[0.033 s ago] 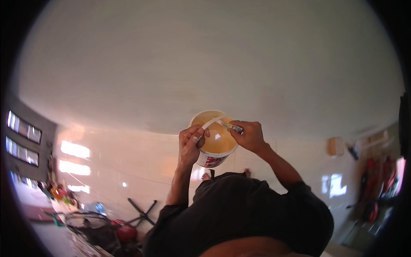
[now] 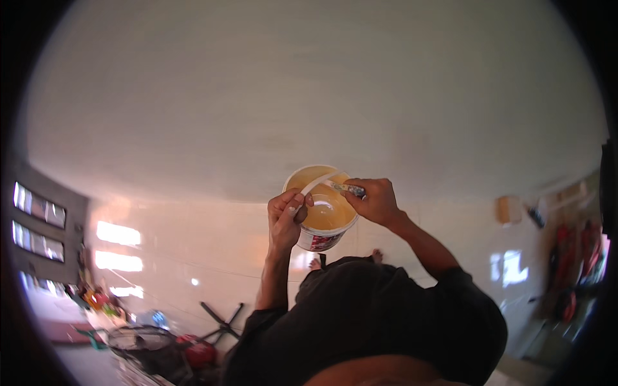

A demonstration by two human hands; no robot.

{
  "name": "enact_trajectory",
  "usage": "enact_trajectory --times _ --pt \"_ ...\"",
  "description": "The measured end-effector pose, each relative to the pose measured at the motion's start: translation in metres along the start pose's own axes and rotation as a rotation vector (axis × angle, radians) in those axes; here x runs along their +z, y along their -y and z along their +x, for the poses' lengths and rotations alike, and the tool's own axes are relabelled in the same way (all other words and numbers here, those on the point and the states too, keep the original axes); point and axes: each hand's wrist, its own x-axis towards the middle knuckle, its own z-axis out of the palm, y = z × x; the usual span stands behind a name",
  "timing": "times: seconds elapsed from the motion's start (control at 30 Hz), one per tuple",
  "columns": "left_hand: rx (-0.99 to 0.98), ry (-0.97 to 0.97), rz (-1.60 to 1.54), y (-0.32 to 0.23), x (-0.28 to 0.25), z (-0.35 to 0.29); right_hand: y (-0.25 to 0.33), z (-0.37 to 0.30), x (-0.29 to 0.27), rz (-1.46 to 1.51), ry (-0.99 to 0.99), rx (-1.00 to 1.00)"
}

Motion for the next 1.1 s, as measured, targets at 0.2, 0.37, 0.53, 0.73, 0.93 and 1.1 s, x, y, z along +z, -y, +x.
enact_trajectory --times 0.2,0.37,0.53,0.73,0.93,1.1 --pt "0.044 -0.121 0.010 -0.004 -0.005 -0.005 -0.001 -0.006 0.016 0.450 0.152 0.182" --pt "0.103 -0.154 0.031 0.000 -0.007 -0.008 0.003 -0.006 0.009 0.711 0.295 0.331" --pt "0.093 -0.315 0.082 0.011 -0.003 -0.005 -0.014 -0.001 0.015 0.393 0.135 0.160" --pt "0.065 -0.204 0.036 0.005 0.003 -0.002 -0.029 0.000 0.033 0.016 0.005 -0.111" --pt "0.045 -0.209 0.073 0.001 -0.001 -0.006 -0.026 -0.006 0.043 -0.133 -0.061 -0.195" --pt "0.086 -0.261 0.045 -0.009 0.002 -0.014 -0.002 -0.010 0.025 -0.005 -0.081 -0.068"
